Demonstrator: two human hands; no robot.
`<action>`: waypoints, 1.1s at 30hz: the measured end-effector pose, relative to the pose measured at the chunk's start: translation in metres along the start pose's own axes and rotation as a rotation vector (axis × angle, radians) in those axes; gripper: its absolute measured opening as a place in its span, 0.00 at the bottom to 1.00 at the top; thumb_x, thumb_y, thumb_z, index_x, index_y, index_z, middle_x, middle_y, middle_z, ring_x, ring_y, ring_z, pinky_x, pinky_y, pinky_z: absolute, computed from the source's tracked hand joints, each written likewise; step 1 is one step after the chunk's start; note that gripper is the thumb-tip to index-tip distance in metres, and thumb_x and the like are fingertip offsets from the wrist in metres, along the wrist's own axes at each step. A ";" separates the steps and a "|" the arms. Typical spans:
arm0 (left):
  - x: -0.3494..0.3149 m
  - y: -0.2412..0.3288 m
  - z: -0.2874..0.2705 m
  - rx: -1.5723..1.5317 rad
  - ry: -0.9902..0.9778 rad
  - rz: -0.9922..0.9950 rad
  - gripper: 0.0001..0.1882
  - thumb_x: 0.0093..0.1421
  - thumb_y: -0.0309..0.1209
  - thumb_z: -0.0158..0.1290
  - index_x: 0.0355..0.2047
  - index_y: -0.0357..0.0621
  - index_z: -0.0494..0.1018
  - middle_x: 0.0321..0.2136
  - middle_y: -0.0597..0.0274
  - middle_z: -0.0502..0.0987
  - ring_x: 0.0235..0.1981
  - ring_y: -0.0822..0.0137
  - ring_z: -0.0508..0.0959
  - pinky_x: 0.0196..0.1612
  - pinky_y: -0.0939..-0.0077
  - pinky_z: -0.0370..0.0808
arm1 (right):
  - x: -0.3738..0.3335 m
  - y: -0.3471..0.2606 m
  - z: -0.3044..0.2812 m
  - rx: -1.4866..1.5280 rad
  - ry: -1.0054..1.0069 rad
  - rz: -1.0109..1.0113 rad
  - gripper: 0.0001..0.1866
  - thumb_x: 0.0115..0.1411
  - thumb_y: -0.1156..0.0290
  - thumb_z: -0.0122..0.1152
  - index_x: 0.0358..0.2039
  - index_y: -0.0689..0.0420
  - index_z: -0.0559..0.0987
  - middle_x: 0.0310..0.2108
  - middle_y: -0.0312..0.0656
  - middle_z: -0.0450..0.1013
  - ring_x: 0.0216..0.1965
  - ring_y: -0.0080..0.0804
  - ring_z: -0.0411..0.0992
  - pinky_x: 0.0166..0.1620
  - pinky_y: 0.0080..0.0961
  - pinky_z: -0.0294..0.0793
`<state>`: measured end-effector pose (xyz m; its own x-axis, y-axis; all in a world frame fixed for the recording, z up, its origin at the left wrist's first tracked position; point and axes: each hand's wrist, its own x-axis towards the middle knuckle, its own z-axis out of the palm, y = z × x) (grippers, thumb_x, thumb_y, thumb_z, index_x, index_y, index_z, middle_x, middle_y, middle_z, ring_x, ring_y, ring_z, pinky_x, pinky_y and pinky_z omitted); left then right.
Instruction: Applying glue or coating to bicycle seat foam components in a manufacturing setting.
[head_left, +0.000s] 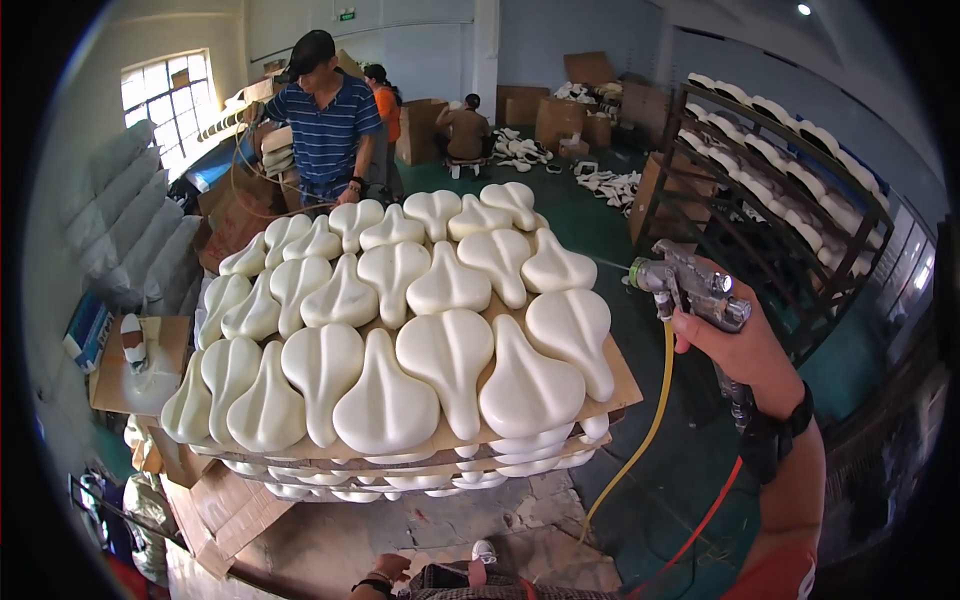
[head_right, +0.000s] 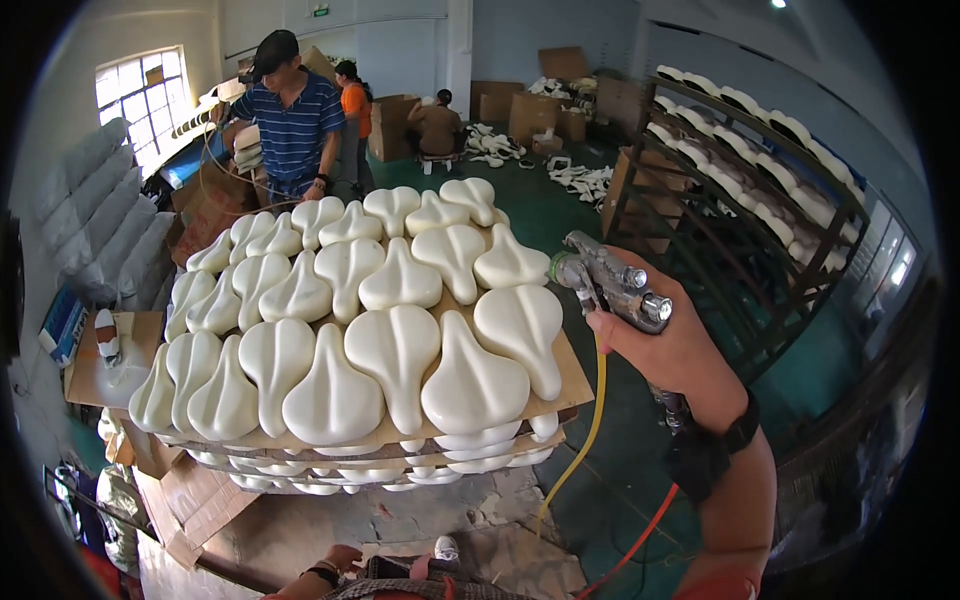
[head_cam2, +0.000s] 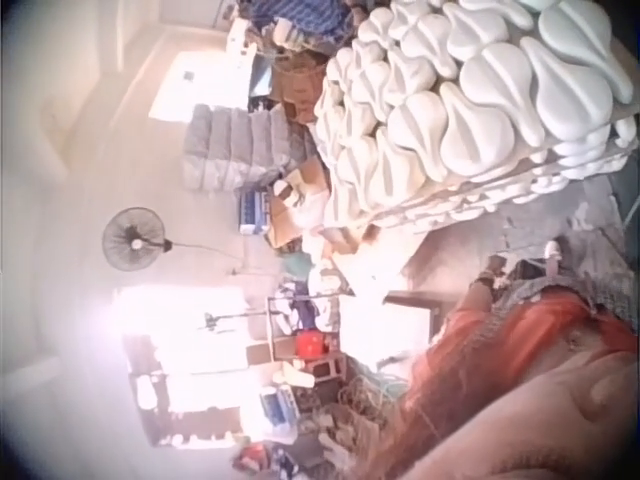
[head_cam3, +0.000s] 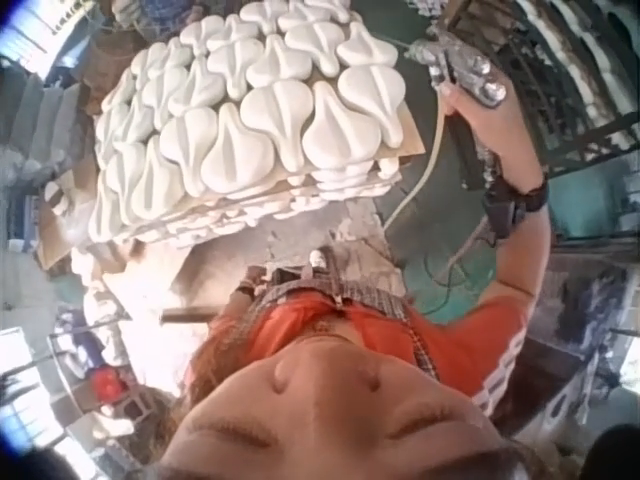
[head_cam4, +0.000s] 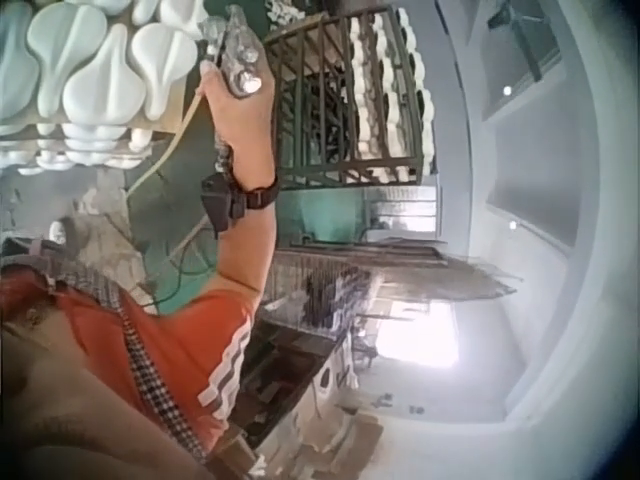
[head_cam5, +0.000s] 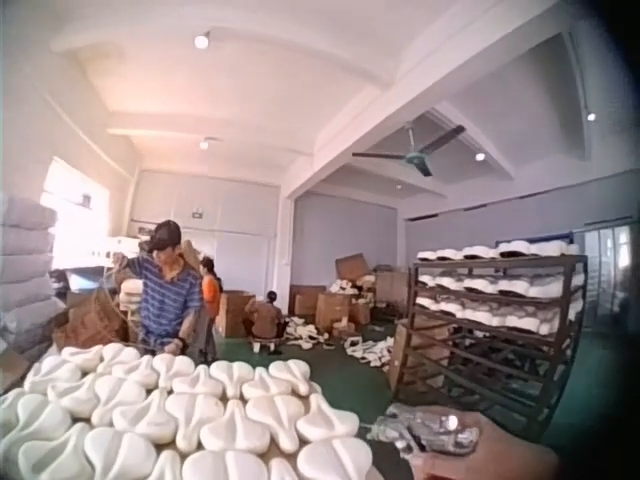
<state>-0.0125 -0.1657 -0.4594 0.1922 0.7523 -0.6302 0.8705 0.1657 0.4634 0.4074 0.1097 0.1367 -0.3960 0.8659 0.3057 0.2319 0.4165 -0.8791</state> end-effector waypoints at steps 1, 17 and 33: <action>0.000 -0.004 0.004 0.189 0.013 0.059 0.11 0.50 0.38 0.56 0.33 0.51 0.76 0.29 0.66 0.79 0.30 0.64 0.79 0.29 0.68 0.75 | -0.001 0.002 0.000 0.032 0.002 0.013 0.27 0.54 0.80 0.57 0.55 0.60 0.65 0.30 0.34 0.70 0.26 0.15 0.67 0.30 0.16 0.71; -0.020 -0.004 0.058 0.206 0.052 0.190 0.12 0.42 0.37 0.58 0.30 0.54 0.76 0.26 0.62 0.77 0.31 0.57 0.78 0.30 0.62 0.73 | -0.046 0.001 -0.007 -0.010 0.006 -0.081 0.26 0.54 0.80 0.57 0.55 0.57 0.67 0.29 0.32 0.71 0.24 0.15 0.66 0.28 0.15 0.70; -0.022 0.007 0.071 0.316 -0.029 0.221 0.14 0.41 0.42 0.60 0.27 0.51 0.74 0.25 0.60 0.77 0.32 0.52 0.78 0.30 0.57 0.72 | -0.165 -0.035 -0.037 -0.254 -0.065 0.176 0.27 0.52 0.79 0.58 0.55 0.61 0.66 0.34 0.32 0.72 0.33 0.14 0.65 0.36 0.13 0.67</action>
<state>0.0211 -0.2263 -0.4866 0.3996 0.7288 -0.5560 0.9026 -0.2068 0.3777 0.4977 -0.0376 0.1306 -0.3841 0.9148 0.1254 0.5134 0.3244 -0.7945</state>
